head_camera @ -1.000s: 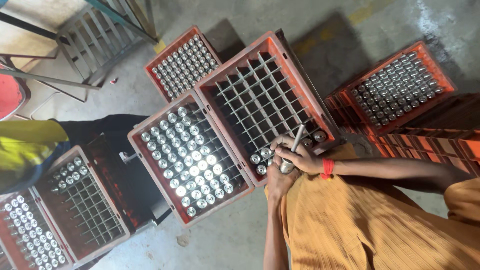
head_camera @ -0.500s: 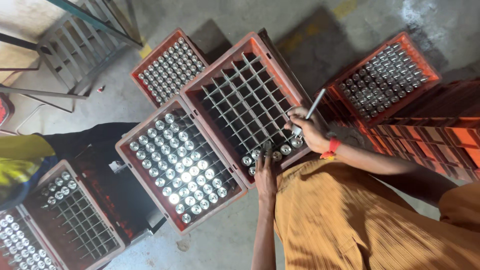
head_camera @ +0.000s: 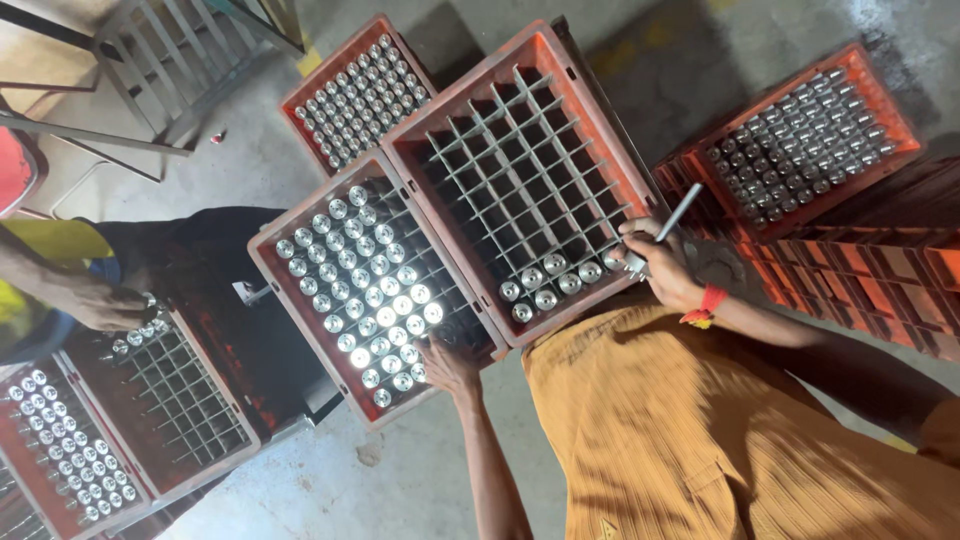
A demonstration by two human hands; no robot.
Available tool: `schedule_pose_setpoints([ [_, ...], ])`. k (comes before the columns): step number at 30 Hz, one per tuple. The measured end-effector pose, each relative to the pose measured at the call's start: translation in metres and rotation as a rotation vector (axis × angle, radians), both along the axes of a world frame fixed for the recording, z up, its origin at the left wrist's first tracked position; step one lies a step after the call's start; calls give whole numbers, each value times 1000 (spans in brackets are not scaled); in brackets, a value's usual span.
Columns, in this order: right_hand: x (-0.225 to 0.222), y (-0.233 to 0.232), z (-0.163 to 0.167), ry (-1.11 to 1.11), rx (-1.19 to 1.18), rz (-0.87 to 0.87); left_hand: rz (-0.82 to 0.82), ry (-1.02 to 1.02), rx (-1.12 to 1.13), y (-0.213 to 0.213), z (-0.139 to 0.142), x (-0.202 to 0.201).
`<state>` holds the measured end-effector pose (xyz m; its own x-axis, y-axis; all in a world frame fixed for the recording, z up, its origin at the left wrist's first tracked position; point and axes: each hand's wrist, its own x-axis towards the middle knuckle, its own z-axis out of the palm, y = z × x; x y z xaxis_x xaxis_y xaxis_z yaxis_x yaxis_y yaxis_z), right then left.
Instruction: The person transfers small metal cans from a red crate on the left into an empty red crate on the right using a metal grabber tool. The person fills the crate and then stacks it on a pile of other filled crates.
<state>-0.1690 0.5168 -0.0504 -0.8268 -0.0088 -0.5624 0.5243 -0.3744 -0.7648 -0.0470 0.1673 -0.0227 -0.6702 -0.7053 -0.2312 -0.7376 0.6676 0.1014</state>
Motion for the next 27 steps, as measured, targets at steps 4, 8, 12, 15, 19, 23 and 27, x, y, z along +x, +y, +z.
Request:
schedule_pose_setpoints([
  [4, 7, -7, 5, 21, -8, 56, -154, 304, 144, -24, 16, 14],
  [8, 20, 2, 21, -12, 17, 93, -282, 624, 259, -51, 54, 46],
  [12, 19, -11, 34, -50, -10, 105, 654, 1118, 1295, -11, 25, 4],
  [15, 11, -37, 48, 40, -35, 208, 313, 870, 1426, 50, -6, -51],
  [19, -7, -57, 76, 124, -84, 269, -56, 498, 962, 127, 21, -63],
  [23, -13, -71, 89, 113, -156, 188, -162, 411, 925, 168, 64, -61],
  [27, -3, -62, 76, 283, -111, 290, -246, 232, 897, 178, 71, -70],
])
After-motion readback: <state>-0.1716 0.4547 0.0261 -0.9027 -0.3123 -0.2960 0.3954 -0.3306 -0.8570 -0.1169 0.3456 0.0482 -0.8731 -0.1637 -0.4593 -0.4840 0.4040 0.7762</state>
